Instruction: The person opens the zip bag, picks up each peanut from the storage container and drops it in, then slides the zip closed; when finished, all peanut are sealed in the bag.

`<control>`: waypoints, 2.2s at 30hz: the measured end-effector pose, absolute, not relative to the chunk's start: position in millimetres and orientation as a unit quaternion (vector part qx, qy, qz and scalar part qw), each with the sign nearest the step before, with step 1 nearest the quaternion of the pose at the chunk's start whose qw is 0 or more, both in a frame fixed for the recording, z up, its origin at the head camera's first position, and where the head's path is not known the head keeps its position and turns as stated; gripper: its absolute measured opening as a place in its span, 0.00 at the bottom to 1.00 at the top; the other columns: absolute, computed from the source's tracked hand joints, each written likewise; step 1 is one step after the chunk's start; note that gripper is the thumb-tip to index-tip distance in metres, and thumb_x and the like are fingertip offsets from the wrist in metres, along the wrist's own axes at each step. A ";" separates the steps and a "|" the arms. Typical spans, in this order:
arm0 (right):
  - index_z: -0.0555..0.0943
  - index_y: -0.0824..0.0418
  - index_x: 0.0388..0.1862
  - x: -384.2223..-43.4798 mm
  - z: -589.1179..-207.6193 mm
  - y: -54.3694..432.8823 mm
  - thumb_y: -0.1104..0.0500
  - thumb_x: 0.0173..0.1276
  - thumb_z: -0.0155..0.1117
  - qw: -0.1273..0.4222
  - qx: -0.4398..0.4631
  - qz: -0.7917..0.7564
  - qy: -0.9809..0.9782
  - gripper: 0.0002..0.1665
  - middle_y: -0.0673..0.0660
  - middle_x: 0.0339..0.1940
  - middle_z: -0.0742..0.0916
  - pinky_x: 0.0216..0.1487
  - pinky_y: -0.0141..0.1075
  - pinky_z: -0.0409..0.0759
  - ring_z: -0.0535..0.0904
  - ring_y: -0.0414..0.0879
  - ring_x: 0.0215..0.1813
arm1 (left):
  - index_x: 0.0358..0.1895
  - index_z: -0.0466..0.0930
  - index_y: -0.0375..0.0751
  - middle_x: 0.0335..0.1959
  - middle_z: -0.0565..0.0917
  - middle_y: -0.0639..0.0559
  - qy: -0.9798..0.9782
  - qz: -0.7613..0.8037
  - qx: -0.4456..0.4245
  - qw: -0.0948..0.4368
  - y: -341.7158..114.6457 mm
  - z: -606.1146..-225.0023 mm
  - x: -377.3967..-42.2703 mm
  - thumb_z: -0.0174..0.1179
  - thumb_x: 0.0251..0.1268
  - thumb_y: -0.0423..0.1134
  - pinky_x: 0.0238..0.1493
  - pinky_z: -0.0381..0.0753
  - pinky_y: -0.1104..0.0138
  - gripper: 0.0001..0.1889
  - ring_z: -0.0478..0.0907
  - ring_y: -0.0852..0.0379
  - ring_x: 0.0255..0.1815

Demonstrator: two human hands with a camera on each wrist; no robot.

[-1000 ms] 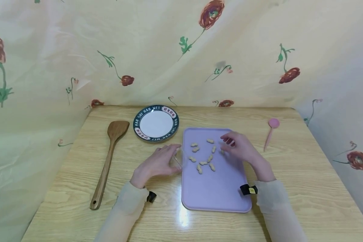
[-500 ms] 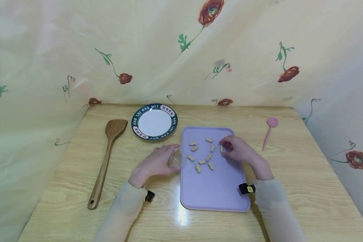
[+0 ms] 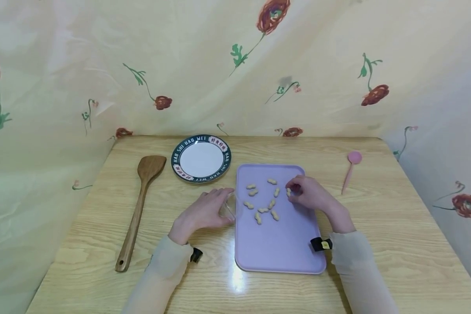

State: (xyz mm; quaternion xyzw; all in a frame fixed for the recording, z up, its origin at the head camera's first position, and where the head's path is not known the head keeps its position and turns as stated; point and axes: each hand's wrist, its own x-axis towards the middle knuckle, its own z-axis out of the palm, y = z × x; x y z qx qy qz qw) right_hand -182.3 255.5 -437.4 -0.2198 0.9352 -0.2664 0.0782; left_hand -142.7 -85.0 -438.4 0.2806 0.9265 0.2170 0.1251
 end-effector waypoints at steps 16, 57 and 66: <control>0.84 0.70 0.46 -166.4 -405.6 212.3 0.68 0.58 0.74 0.046 -0.281 -0.261 0.923 0.17 0.56 0.39 0.85 0.47 0.48 0.80 0.80 0.53 0.44 | 0.75 0.61 0.43 0.70 0.71 0.46 0.926 0.216 0.284 0.127 -86.7 -438.6 -144.3 0.71 0.56 0.52 0.70 0.61 0.49 0.45 0.66 0.47 0.70; 0.84 0.64 0.52 -144.8 -422.3 125.2 0.64 0.60 0.74 0.065 -0.320 -0.246 0.912 0.20 0.53 0.43 0.85 0.49 0.39 0.80 0.81 0.47 0.46 | 0.72 0.63 0.45 0.63 0.76 0.48 0.927 0.222 0.272 0.132 -87.5 -441.1 -145.5 0.73 0.54 0.51 0.67 0.64 0.48 0.43 0.70 0.49 0.64; 0.84 0.64 0.52 -143.5 -420.4 125.6 0.63 0.61 0.74 0.068 -0.322 -0.249 0.911 0.20 0.52 0.41 0.85 0.47 0.37 0.79 0.80 0.45 0.43 | 0.72 0.63 0.45 0.61 0.77 0.49 0.926 0.223 0.275 0.132 -87.7 -439.7 -144.5 0.72 0.54 0.52 0.66 0.65 0.48 0.43 0.71 0.50 0.63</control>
